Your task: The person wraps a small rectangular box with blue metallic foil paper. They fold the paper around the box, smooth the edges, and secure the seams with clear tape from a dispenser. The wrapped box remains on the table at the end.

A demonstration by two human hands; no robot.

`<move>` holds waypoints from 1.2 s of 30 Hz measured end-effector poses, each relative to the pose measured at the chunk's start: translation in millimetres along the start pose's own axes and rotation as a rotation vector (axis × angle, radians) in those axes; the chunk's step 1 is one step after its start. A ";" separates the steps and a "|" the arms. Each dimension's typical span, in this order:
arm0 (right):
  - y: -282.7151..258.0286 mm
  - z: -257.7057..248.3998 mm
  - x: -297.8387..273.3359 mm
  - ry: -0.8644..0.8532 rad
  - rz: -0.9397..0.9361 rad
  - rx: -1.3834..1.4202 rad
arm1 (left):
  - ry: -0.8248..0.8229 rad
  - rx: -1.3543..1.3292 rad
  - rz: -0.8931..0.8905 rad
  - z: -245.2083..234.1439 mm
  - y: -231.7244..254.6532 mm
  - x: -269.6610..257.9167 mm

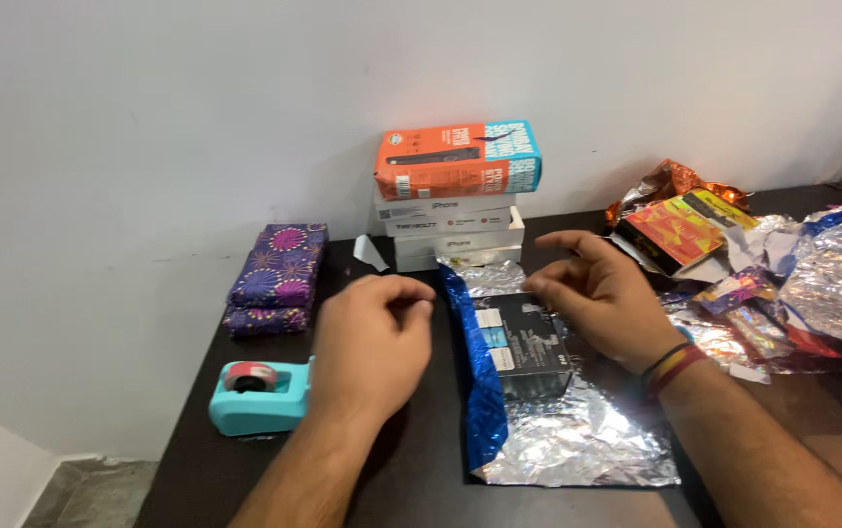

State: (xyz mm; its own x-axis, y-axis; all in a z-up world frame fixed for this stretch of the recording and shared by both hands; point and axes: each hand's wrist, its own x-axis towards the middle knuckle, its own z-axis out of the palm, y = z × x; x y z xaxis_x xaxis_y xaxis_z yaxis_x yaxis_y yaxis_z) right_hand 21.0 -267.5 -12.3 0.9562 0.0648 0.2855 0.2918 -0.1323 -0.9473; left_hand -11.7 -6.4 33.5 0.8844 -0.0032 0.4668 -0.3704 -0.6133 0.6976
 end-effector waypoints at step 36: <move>-102.9 52.0 48.2 -0.449 0.362 -0.645 | -0.378 -0.637 -0.404 51.0 -28.9 11.2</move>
State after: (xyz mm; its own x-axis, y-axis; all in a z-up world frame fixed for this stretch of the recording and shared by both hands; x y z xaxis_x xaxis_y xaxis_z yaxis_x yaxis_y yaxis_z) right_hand 35.8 -199.3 91.4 0.9326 0.2772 -0.2310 0.0577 -0.7466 -0.6627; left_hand 23.4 -29.0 -9.2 0.9768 -0.2132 -0.0192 0.0061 -0.0618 0.9981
